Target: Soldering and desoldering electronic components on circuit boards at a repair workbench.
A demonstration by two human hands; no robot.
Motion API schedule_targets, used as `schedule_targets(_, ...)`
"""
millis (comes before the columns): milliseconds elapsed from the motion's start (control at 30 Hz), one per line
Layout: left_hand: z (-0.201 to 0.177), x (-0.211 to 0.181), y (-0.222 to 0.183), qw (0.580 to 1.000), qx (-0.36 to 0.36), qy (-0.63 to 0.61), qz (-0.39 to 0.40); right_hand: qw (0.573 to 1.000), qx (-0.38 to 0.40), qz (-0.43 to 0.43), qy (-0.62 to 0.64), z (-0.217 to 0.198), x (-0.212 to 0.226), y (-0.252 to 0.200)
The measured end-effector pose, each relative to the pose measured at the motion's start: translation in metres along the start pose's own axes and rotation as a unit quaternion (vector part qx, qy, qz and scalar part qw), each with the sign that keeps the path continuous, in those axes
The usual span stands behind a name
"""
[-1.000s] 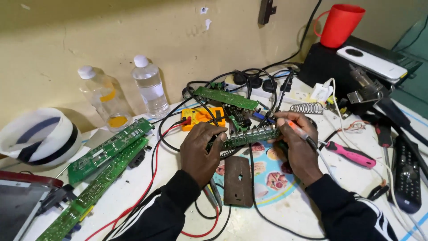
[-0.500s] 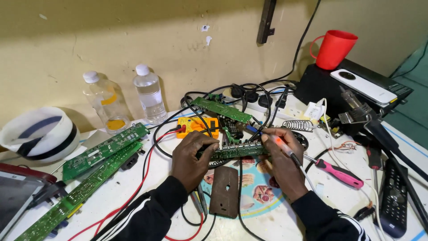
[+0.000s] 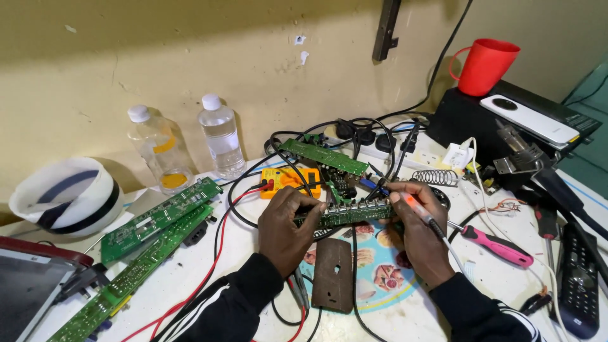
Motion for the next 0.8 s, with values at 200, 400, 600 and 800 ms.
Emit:
schedule_targets(200, 0.003, 0.004, 0.000, 1.000, -0.004, -0.019, -0.010, 0.999, 0.008, -0.038, 0.007, -0.002, 0.001, -0.001)
schedule_targets(400, 0.003, -0.006, -0.002, 1.000, 0.007, 0.027, 0.005, 1.000, 0.015, -0.023, -0.004, -0.005, -0.012, 0.008)
schedule_targets(600, 0.002, -0.006, -0.001, 0.999, 0.031, 0.011, 0.029, 0.999, 0.022, -0.028, -0.006, -0.009, -0.018, 0.010)
schedule_targets(800, 0.004, 0.009, -0.002, 0.994, 0.039, -0.022, -0.097, 0.999, 0.035, -0.041, -0.010, -0.006, -0.009, 0.006)
Point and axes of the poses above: each hand's wrist, its own y-axis towards the middle knuckle, its own z-axis out of the palm, x = y × z, the point moved 6 cm from there along y, towards the middle knuckle, and after that the axes turned 15 degrees about x, right-handed, at the moved point
